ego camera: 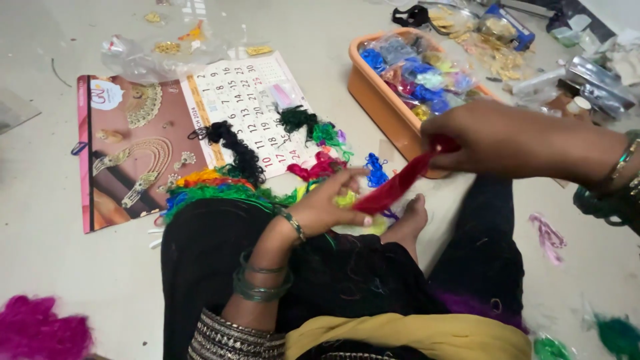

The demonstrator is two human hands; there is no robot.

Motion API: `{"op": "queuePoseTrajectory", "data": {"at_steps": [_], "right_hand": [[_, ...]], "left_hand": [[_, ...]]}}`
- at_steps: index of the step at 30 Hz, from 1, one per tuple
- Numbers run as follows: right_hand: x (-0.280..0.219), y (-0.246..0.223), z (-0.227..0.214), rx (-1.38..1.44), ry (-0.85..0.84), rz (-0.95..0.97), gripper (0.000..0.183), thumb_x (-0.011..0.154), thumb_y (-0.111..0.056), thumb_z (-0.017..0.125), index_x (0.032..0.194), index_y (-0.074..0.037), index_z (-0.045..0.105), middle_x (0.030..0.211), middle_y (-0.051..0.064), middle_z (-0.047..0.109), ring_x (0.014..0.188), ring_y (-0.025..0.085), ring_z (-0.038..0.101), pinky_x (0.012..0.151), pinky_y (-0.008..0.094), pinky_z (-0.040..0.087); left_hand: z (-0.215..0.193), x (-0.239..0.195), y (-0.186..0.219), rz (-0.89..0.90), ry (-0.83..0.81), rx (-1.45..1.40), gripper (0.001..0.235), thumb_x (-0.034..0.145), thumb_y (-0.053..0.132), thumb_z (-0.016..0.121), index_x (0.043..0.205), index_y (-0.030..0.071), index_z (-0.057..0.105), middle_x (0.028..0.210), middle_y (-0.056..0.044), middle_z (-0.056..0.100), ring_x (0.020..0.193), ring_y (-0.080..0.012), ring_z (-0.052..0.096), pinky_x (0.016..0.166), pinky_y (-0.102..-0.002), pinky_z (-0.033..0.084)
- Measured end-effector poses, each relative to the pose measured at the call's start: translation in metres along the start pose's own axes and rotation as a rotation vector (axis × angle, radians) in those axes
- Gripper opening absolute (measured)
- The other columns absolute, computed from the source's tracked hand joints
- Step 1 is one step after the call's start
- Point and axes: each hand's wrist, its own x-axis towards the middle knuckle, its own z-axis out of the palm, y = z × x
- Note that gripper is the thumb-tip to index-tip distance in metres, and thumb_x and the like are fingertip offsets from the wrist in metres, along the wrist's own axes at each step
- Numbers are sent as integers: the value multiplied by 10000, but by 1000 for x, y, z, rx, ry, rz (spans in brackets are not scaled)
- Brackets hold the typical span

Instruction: The person sits on the floor and works with bundles of red and pink synthetic craft fiber. They pull strands from a bundle, fold and align the fibers, wrap a band around the middle to secure a folded bundle, and fluff and separate the fibers by hand.

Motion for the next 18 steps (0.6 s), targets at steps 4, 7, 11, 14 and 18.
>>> {"op": "queuePoseTrajectory", "data": {"at_steps": [4,7,11,14,18], "right_hand": [[5,-33,5,-48,-22,-88,264,874,-323,754,1013,-102,710,830,106,710,794,281,684,727,426,537],[6,-60,5,-133,-49,-116,274,858,-307,727,1082,-152,705,849,96,733,810,296,714,747,433,545],[7,-64,0,-247,37,-145,252,861,-306,705,1079,-182,720,837,92,727,817,298,711,738,438,550],[6,-51,-13,-320,96,-166,213,855,-293,695,1021,-170,744,816,98,725,812,293,711,724,433,551],[1,-51,-36,-441,147,-95,199,887,-274,665,1034,-200,777,877,65,739,823,268,726,733,415,563]], "left_hand": [[12,-6,68,153,174,235,939,752,118,887,1553,123,398,1332,-83,601,1248,-191,581,1036,-345,514],[36,14,51,328,222,215,966,769,77,887,1575,113,356,1461,-122,555,1375,-222,527,1107,-383,470],[56,38,1,277,331,38,585,938,52,697,1477,89,471,1335,-150,618,1234,-294,649,995,-416,558],[57,38,-12,194,448,365,295,1060,94,608,1355,91,592,1168,-121,681,1088,-332,716,882,-436,565],[56,35,-25,61,643,865,156,1060,194,623,1195,126,661,1058,-56,672,1050,-309,664,880,-461,475]]}}
